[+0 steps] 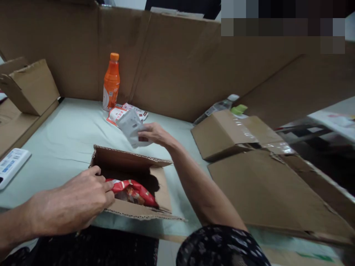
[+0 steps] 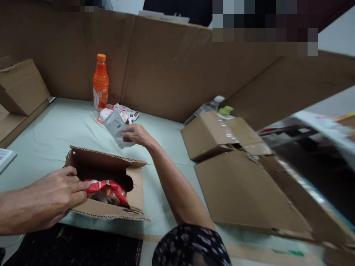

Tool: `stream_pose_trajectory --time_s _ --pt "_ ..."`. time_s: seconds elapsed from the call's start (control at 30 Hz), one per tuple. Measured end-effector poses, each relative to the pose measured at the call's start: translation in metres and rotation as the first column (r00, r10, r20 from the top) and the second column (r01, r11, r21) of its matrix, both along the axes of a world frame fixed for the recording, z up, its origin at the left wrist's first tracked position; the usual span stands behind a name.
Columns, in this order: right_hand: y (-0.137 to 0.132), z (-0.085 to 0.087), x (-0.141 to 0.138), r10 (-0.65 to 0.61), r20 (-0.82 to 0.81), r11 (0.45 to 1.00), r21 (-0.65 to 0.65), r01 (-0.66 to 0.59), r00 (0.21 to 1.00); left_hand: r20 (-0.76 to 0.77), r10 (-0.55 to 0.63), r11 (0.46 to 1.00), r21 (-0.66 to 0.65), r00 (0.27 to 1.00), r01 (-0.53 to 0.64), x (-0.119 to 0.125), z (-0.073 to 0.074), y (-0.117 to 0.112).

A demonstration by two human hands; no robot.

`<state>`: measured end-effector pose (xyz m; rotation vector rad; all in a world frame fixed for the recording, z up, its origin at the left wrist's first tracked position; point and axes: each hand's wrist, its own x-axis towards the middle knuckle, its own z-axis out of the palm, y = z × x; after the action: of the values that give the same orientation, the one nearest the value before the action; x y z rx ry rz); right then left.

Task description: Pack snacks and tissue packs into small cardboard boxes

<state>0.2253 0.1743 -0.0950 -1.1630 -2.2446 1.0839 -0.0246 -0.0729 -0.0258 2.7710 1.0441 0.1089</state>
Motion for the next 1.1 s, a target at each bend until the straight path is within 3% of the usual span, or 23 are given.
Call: stream_pose_trajectory --time_s 0.1,0.2,0.27,0.33,0.37,0.43,0.53,0.63,0.73,0.83,0.93,1.03,1.1 --pt "-0.046 0.038 0.024 -0.124 -0.329 0.967 0.170 0.188 0.936 -0.039 -0.056 0.998 -0.007 0.998 0.055 0.001 0.001 0.003" --pt "-0.106 0.070 0.039 -0.064 -0.600 0.881 0.341 0.328 0.797 -0.018 -0.068 0.997 0.026 0.998 0.068 0.002 0.000 0.004" --pt "-0.143 0.084 0.039 0.077 -0.498 0.833 0.509 0.219 0.864 0.012 -0.067 0.995 0.069 0.998 0.066 0.003 -0.003 0.004" --pt "-0.169 0.093 0.032 0.193 -0.182 0.792 0.608 -0.044 0.964 0.031 -0.045 0.993 0.107 0.998 0.042 0.003 -0.007 0.003" --pt "-0.177 0.097 0.026 0.223 0.011 0.786 0.590 -0.186 0.975 0.032 -0.038 0.993 0.115 0.999 0.034 0.004 -0.009 0.002" --pt "-0.185 0.100 0.012 0.221 0.353 0.811 0.450 -0.373 0.909 0.006 -0.034 0.995 0.097 0.999 0.033 0.004 -0.010 0.000" --pt "-0.179 0.093 -0.014 0.191 0.667 0.860 0.241 -0.450 0.720 -0.049 -0.025 0.998 0.054 0.998 0.028 0.003 -0.006 -0.003" --pt "-0.164 0.075 -0.038 0.343 0.746 0.823 0.055 -0.566 0.571 0.016 0.076 0.995 0.068 0.997 -0.076 0.002 0.001 -0.008" --pt "-0.154 0.059 -0.048 0.507 0.690 0.759 -0.074 -0.647 0.516 0.121 0.170 0.979 0.092 0.978 -0.181 0.001 0.004 -0.012" --pt "-0.155 0.063 -0.038 0.576 0.579 0.738 -0.063 -0.672 0.577 0.074 0.165 0.985 0.036 0.984 -0.168 0.000 0.003 -0.010" --pt "-0.155 0.084 -0.012 0.556 0.309 0.783 0.118 -0.611 0.772 0.025 0.125 0.988 -0.096 0.992 -0.122 -0.001 0.000 -0.004" --pt "-0.123 0.097 0.013 0.353 -0.085 0.899 0.307 -0.313 0.932 0.088 0.078 0.992 -0.106 0.993 -0.069 -0.005 -0.002 0.001" --pt "-0.077 0.088 0.016 0.102 -0.236 0.943 0.332 -0.018 0.966 0.138 0.053 0.996 -0.079 0.989 -0.043 -0.007 -0.003 0.002"
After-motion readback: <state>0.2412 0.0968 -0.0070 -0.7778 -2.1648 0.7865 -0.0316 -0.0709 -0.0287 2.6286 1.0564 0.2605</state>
